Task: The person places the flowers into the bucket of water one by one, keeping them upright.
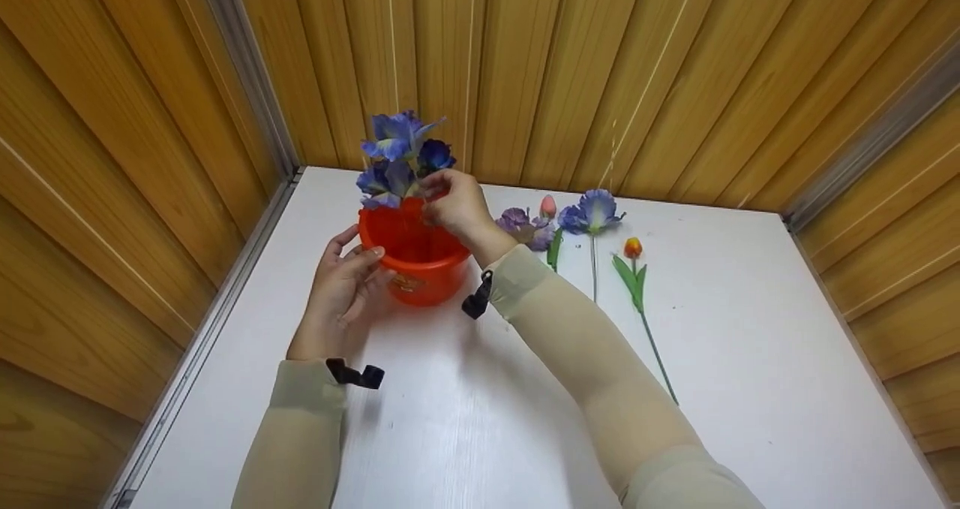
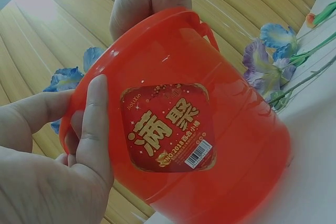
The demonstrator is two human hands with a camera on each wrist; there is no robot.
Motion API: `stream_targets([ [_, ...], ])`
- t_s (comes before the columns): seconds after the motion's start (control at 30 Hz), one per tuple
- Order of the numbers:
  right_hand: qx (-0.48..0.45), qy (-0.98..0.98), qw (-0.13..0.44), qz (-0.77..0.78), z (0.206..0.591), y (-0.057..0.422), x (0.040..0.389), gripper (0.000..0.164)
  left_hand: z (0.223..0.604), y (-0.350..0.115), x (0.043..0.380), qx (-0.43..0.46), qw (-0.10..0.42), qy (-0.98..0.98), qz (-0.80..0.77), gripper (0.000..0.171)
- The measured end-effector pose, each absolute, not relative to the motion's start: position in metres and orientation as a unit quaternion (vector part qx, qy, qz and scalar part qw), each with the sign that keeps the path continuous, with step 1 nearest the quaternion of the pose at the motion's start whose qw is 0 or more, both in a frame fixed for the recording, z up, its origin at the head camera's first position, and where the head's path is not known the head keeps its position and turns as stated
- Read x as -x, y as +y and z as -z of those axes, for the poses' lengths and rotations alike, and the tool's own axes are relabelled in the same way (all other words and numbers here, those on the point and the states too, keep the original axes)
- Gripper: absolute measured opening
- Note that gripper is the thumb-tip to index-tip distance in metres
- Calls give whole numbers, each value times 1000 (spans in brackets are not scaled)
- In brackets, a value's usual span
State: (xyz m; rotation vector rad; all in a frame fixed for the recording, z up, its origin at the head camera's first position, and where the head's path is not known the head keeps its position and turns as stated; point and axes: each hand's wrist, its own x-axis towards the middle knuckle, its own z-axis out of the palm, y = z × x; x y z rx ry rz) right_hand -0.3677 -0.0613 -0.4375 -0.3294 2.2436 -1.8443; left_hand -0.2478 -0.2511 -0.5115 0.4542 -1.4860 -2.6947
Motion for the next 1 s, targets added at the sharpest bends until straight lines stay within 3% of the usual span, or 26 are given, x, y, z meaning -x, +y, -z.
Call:
stream_targets([
  [0.37,113,829,123,533,437,-67,367,28,514,-251,246,-148,23,-483,863,77],
  [1.0,110,778,138,604,428,-54,369,35,512,-251,249,-153,16,-484,862,74],
])
